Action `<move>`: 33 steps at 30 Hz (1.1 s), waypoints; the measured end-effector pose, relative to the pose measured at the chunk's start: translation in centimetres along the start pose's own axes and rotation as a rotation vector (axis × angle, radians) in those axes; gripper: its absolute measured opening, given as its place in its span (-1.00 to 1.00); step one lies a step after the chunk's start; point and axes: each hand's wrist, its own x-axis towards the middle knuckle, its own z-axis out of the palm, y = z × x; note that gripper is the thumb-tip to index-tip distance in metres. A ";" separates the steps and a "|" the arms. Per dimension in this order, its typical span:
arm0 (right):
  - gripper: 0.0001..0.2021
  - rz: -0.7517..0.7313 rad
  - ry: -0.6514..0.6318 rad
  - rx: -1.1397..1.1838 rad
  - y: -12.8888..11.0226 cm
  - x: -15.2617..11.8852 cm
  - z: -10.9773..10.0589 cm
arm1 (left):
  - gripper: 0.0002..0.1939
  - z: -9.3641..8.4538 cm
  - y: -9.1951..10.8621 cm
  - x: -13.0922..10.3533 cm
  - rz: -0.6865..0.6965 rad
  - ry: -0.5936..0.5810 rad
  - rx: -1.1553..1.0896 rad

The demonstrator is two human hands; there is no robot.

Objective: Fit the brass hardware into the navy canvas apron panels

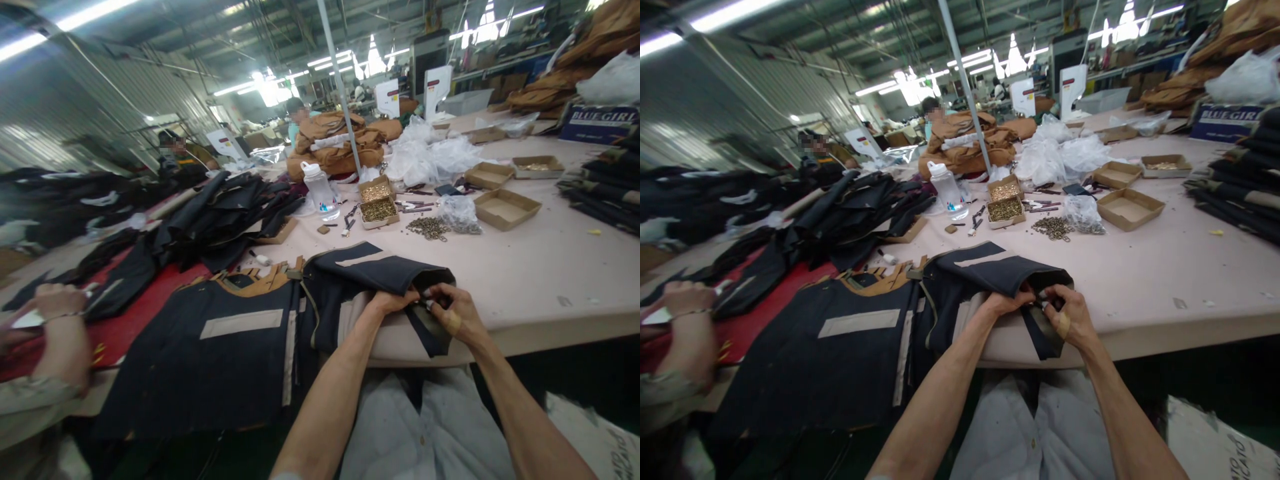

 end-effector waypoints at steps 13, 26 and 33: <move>-0.80 0.053 -0.003 0.041 0.8 0.1 0.1 | -0.83 0.7 -1.3 0.2 0.062 -0.009 0.043; -0.76 0.050 -0.010 0.031 0.7 0.0 0.4 | -0.90 1.2 -1.4 -0.5 0.054 -0.008 -0.028; -0.67 -0.031 -0.096 0.106 0.6 0.4 -0.6 | -0.85 0.0 0.0 -1.3 0.030 0.045 -0.024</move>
